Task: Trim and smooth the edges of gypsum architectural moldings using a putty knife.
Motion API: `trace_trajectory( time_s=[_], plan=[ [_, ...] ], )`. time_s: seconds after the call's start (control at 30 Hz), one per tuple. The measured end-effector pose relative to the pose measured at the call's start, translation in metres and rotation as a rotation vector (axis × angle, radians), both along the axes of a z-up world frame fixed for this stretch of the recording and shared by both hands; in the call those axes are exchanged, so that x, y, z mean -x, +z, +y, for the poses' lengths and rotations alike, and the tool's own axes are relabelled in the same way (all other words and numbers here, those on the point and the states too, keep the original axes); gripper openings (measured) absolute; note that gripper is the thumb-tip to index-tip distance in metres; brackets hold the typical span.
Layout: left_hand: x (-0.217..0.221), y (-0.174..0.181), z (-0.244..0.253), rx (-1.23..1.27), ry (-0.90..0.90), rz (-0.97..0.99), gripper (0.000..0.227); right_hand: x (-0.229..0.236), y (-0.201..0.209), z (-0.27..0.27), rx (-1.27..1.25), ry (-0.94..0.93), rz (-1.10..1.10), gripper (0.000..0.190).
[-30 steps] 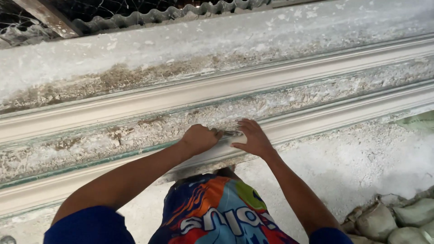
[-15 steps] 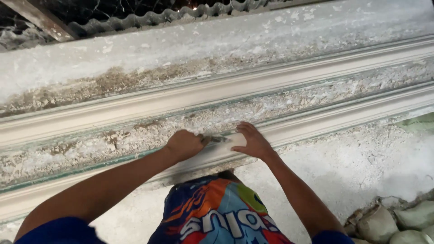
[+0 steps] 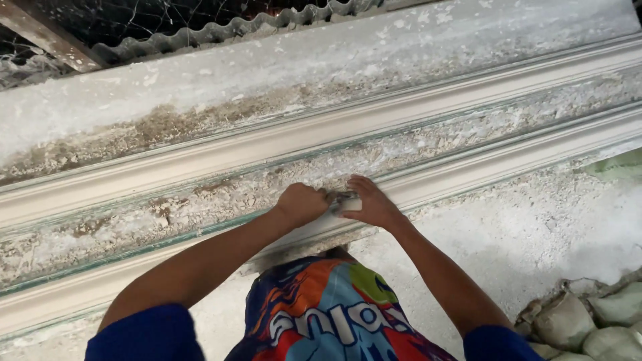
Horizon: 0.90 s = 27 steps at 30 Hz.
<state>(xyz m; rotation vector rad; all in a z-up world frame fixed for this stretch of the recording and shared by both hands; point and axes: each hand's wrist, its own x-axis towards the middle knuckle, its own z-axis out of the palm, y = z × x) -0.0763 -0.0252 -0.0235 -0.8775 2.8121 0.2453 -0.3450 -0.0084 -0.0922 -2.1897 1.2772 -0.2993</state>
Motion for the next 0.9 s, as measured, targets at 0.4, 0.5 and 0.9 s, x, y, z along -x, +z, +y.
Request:
trace_trajectory(
  time_s=[0.4,0.5,0.9],
  plan=[
    [-0.111,0.047,0.026,-0.574,0.691,0.090,0.041,0.015,-0.019,0.000,0.212,-0.303,-0.325,0.027],
    [-0.127,0.043,0.038,-0.622,0.754,0.137,0.043,0.014,-0.027,-0.003,0.277,-0.324,-0.324,0.012],
    [-0.043,-0.018,0.023,-0.564,0.793,0.246,0.034,0.017,-0.038,-0.012,0.223,-0.564,-0.449,0.016]
  ],
)
